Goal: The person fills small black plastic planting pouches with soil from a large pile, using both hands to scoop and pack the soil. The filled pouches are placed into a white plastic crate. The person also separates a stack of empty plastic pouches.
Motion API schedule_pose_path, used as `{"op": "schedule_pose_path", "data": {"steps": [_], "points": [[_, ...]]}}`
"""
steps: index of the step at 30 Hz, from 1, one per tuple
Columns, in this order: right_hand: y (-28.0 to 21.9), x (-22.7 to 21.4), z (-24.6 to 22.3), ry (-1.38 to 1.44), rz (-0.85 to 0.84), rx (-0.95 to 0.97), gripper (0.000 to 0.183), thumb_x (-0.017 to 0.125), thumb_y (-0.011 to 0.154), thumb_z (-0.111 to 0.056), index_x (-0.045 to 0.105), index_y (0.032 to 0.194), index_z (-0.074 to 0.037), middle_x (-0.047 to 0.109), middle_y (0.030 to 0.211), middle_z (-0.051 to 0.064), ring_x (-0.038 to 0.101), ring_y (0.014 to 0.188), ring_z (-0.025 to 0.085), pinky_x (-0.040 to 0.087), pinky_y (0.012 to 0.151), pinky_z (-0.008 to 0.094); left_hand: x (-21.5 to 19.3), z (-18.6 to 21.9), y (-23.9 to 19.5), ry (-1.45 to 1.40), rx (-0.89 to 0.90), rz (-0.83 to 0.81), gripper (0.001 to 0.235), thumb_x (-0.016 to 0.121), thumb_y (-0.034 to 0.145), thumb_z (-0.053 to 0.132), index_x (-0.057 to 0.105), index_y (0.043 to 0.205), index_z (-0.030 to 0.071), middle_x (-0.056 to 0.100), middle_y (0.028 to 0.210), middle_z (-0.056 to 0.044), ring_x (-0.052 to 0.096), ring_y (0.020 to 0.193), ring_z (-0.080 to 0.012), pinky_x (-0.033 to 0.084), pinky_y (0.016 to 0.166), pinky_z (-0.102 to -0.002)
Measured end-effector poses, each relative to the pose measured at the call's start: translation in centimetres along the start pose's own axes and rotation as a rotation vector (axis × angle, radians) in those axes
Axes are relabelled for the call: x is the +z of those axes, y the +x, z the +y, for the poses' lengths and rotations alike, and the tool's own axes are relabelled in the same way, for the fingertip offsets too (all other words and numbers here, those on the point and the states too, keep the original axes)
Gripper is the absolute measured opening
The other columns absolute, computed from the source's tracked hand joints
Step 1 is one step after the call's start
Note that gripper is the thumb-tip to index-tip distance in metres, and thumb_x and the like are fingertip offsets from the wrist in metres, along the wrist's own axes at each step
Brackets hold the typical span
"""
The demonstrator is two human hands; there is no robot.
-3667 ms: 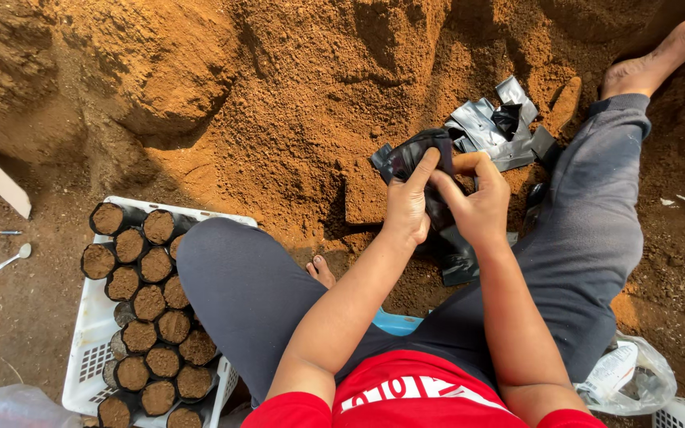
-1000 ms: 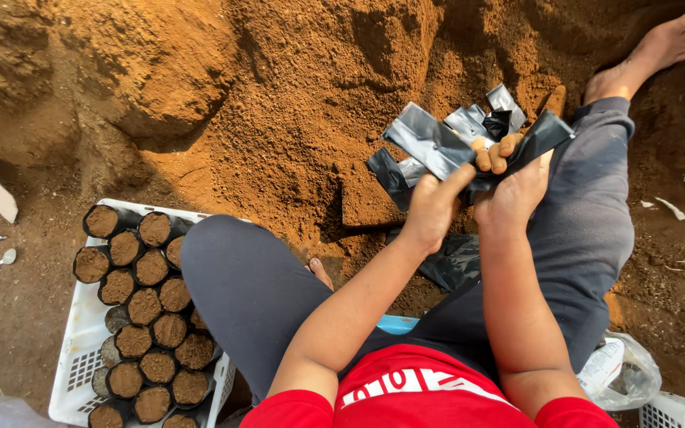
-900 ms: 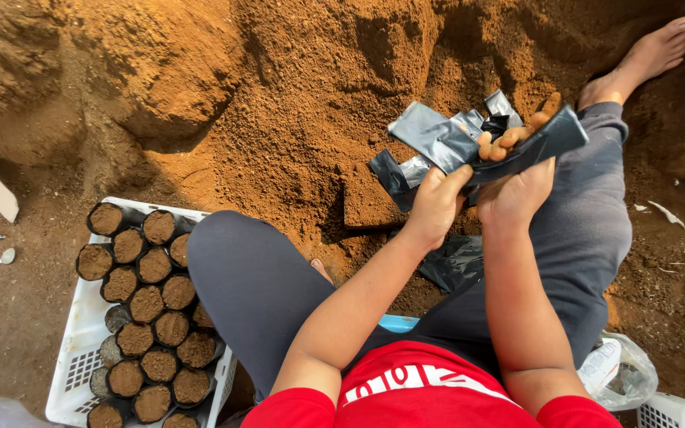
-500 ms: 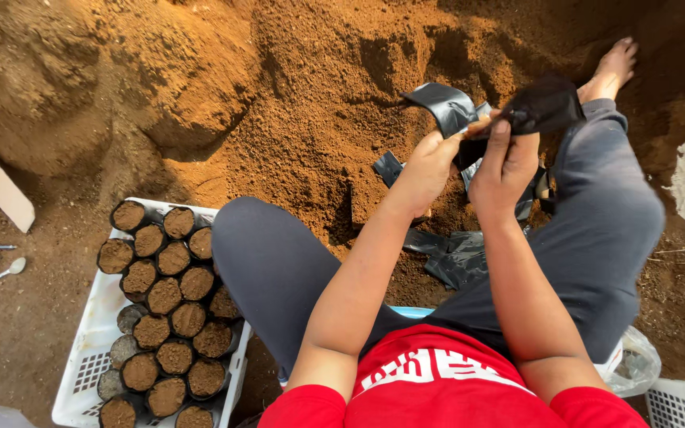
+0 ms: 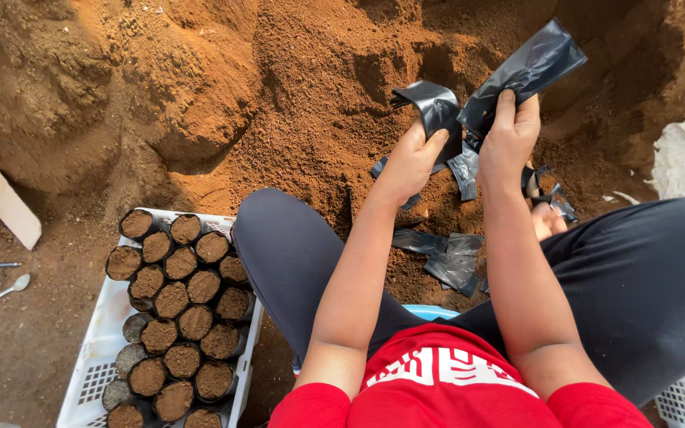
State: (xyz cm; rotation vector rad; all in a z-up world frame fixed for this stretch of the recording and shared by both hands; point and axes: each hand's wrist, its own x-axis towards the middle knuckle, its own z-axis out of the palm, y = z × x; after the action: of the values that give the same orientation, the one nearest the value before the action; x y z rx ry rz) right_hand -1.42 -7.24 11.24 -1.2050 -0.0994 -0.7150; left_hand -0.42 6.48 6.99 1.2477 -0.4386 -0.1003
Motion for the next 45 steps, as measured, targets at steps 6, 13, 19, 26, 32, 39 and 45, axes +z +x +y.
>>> {"op": "schedule_pose_path", "data": {"steps": [6, 13, 19, 26, 32, 39, 45], "points": [[-0.9, -1.6, -0.9, -1.052, -0.001, -0.508, 0.026, 0.059, 0.112, -0.02, 0.063, 0.125, 0.002, 0.064, 0.11, 0.015, 0.06, 0.098, 0.029, 0.05, 0.083, 0.045, 0.3, 1.8, -1.7, -0.199, -0.096, -0.094, 0.055, 0.049, 0.097, -0.003, 0.033, 0.149, 0.004, 0.068, 0.127, -0.013, 0.072, 0.111, -0.0205, 0.058, 0.102, -0.038], [1.7, -1.8, -1.6, -0.102, -0.314, 0.536, 0.028, 0.067, 0.102, -0.026, 0.073, 0.114, -0.001, 0.072, 0.098, 0.001, 0.061, 0.084, 0.01, 0.048, 0.076, 0.028, 0.9, 3.8, -0.1, 0.018, -0.148, -0.123, 0.079, 0.051, 0.088, -0.002, 0.032, 0.165, 0.006, 0.063, 0.133, -0.017, 0.062, 0.116, -0.0236, 0.052, 0.105, -0.042], [3.6, -1.7, -1.5, -0.685, -0.31, 0.164, 0.019, 0.072, 0.1, -0.018, 0.076, 0.109, -0.002, 0.069, 0.084, 0.001, 0.058, 0.072, 0.006, 0.045, 0.061, 0.025, -0.1, 2.8, 1.7, 0.506, 0.208, 0.145, 0.078, 0.068, 0.101, 0.017, 0.019, 0.162, 0.007, 0.028, 0.163, -0.018, 0.025, 0.152, -0.0279, 0.025, 0.122, -0.041], [1.6, -3.0, 2.9, -0.68, -0.518, 0.279, 0.02, 0.076, 0.097, -0.017, 0.072, 0.101, 0.002, 0.066, 0.078, 0.0, 0.055, 0.069, 0.005, 0.044, 0.058, 0.025, 0.1, -2.8, 1.7, -0.179, -0.139, 0.037, 0.058, 0.042, 0.113, 0.034, 0.028, 0.165, 0.012, 0.043, 0.158, -0.011, 0.04, 0.147, -0.0221, 0.032, 0.122, -0.038], [1.4, -4.1, 6.1, -0.563, -0.633, 0.446, 0.018, 0.072, 0.096, -0.015, 0.074, 0.109, -0.002, 0.069, 0.085, -0.005, 0.057, 0.074, 0.002, 0.046, 0.065, 0.022, -0.7, -5.2, 0.8, -0.5, -0.202, 0.077, 0.059, 0.041, 0.113, 0.037, 0.032, 0.161, 0.004, 0.046, 0.158, -0.012, 0.047, 0.143, -0.0221, 0.038, 0.12, -0.038], [1.1, -3.9, 8.9, -0.277, -0.594, 0.655, 0.013, 0.08, 0.089, -0.012, 0.069, 0.093, -0.006, 0.066, 0.086, -0.004, 0.059, 0.077, 0.003, 0.048, 0.069, 0.022, -2.2, -6.2, 1.3, -0.548, -0.282, 0.165, 0.054, 0.036, 0.113, 0.037, 0.043, 0.156, 0.006, 0.059, 0.148, -0.01, 0.058, 0.121, -0.0177, 0.047, 0.104, -0.033], [1.1, -3.9, 9.3, 0.033, -0.399, 0.828, 0.015, 0.075, 0.096, -0.015, 0.062, 0.089, -0.012, 0.064, 0.083, -0.004, 0.061, 0.077, 0.007, 0.052, 0.075, 0.026, -2.9, -8.4, 1.8, -0.597, -0.42, 0.453, 0.043, 0.038, 0.112, 0.038, 0.065, 0.126, 0.007, 0.071, 0.107, -0.005, 0.069, 0.089, -0.0136, 0.057, 0.081, -0.032]]}}
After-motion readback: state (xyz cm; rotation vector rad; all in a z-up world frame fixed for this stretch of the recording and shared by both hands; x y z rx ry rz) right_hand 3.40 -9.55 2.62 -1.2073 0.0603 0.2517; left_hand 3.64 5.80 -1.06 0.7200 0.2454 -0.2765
